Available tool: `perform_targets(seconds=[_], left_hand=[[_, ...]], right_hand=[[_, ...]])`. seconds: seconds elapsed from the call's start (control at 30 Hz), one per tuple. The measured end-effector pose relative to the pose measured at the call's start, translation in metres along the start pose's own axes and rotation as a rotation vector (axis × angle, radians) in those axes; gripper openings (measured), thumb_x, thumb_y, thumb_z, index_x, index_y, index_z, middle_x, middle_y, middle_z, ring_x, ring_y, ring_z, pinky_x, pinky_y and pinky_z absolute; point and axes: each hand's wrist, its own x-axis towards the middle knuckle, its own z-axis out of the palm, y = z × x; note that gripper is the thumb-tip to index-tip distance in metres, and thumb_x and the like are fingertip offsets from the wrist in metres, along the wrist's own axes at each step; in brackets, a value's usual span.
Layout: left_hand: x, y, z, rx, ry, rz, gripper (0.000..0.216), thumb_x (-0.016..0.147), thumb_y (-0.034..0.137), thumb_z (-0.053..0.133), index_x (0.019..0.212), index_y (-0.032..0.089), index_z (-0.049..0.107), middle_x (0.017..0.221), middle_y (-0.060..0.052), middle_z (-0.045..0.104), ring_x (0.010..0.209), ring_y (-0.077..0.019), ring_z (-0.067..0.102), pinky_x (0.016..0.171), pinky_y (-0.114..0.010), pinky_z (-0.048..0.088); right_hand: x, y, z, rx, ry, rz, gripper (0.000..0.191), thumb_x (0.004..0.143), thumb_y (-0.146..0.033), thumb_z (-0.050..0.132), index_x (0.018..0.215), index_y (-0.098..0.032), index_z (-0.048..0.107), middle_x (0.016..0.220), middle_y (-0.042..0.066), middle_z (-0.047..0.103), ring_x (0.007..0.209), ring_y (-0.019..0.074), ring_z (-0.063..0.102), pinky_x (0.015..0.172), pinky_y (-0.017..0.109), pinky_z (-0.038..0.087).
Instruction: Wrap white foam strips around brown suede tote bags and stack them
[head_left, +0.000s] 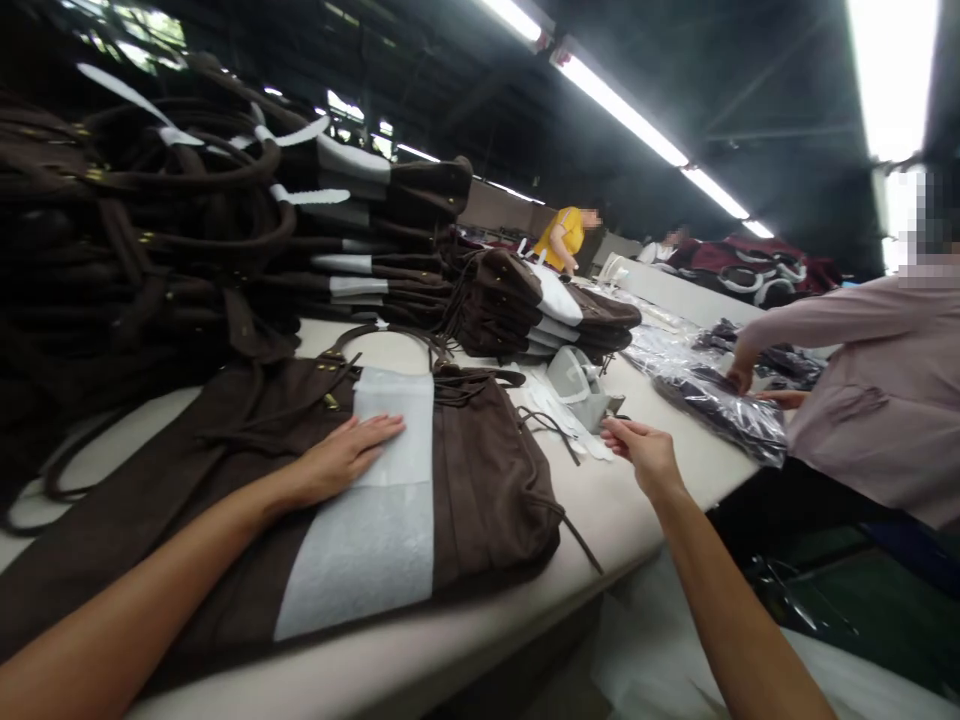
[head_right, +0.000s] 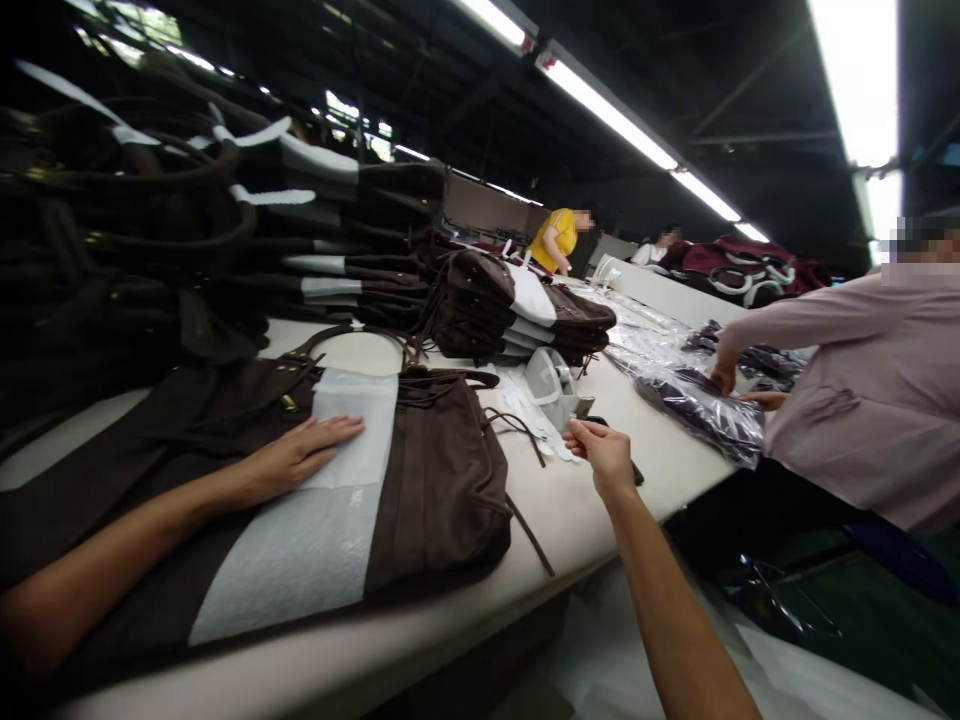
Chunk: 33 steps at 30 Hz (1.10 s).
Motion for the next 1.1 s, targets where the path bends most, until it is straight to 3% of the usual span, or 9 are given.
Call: perform_targets(seconds=[0.13,0.23,0.33,0.47,0.63,0.73,0.97,1.1], left_hand=[[-0.003,0.001,-0.003,-0.1,-0.018,-0.007,0.055,0.09,0.023,0.036,0.145,0.018,0.037,0.156,-0.006,0.029,0.147,-0.0183,0.017,0.12,-0.047,0.001],[-0.005,-0.003,-0.005,-0.16,-0.018,-0.005,0.056,0.087,0.016,0.042,0.143,0.019,0.039,0.155,-0.005,0.031,0.146,-0.0165,0.019,0.121,-0.042,0.0],[-0.008,-0.005,-0.006,-0.194,0.009,0.017,0.057,0.085,0.012,0.046,0.142,0.017,0.041,0.154,-0.008,0.033,0.145,-0.0186,0.021,0.121,-0.043,0.002],[-0.006,-0.009,-0.003,-0.218,0.043,0.067,0.057,0.083,0.012,0.05,0.14,0.015,0.043,0.152,-0.011,0.036,0.144,-0.0226,0.026,0.12,-0.047,0.005],[-0.002,-0.02,0.001,-0.251,0.09,0.108,0.052,0.086,0.015,0.048,0.137,0.014,0.047,0.149,-0.009,0.041,0.141,-0.0215,0.033,0.12,-0.037,0.015],[0.0,-0.023,0.002,-0.27,0.1,0.115,0.052,0.084,0.013,0.048,0.136,0.014,0.05,0.147,-0.007,0.044,0.139,-0.0203,0.036,0.118,-0.031,0.022],[0.003,-0.025,0.003,-0.29,0.095,0.143,0.057,0.079,0.003,0.048,0.135,0.009,0.049,0.145,-0.012,0.046,0.139,-0.0221,0.036,0.118,-0.039,0.025],[0.005,-0.027,0.005,-0.289,0.103,0.158,0.058,0.076,0.002,0.047,0.134,0.012,0.051,0.144,-0.01,0.047,0.14,-0.0215,0.035,0.118,-0.038,0.022]], right_hand=[[-0.07,-0.065,0.047,0.382,-0.403,0.058,0.038,0.06,-0.039,0.087,0.085,-0.011,0.076,0.068,0.006,0.07,0.053,0.0083,0.06,0.048,0.016,0.049],[-0.124,-0.103,0.091,0.428,-0.683,0.168,0.037,0.059,-0.034,0.088,0.085,-0.011,0.076,0.064,0.004,0.069,0.048,0.0057,0.057,0.045,0.012,0.047],[-0.162,-0.12,0.134,0.414,-0.844,0.245,0.026,0.065,-0.028,0.085,0.079,-0.009,0.074,0.062,0.005,0.069,0.046,0.0054,0.057,0.043,0.011,0.047],[-0.174,-0.125,0.18,0.395,-0.807,0.32,0.009,0.078,-0.014,0.073,0.074,-0.008,0.07,0.059,0.005,0.069,0.045,0.0058,0.059,0.042,0.01,0.048],[-0.172,-0.124,0.211,0.307,-0.761,0.414,0.02,0.086,-0.006,0.061,0.066,-0.008,0.063,0.056,0.006,0.068,0.042,0.0066,0.059,0.041,0.011,0.05],[-0.173,-0.12,0.22,0.272,-0.772,0.425,0.018,0.085,-0.006,0.063,0.068,-0.009,0.062,0.056,0.006,0.068,0.043,0.0076,0.06,0.043,0.011,0.052],[-0.175,-0.11,0.23,0.199,-0.81,0.425,0.011,0.08,-0.009,0.07,0.075,-0.01,0.061,0.055,0.004,0.066,0.044,0.0098,0.062,0.044,0.013,0.054],[-0.177,-0.109,0.231,0.16,-0.829,0.42,0.013,0.084,-0.004,0.063,0.075,-0.011,0.058,0.053,0.004,0.065,0.042,0.0087,0.061,0.043,0.012,0.052]])
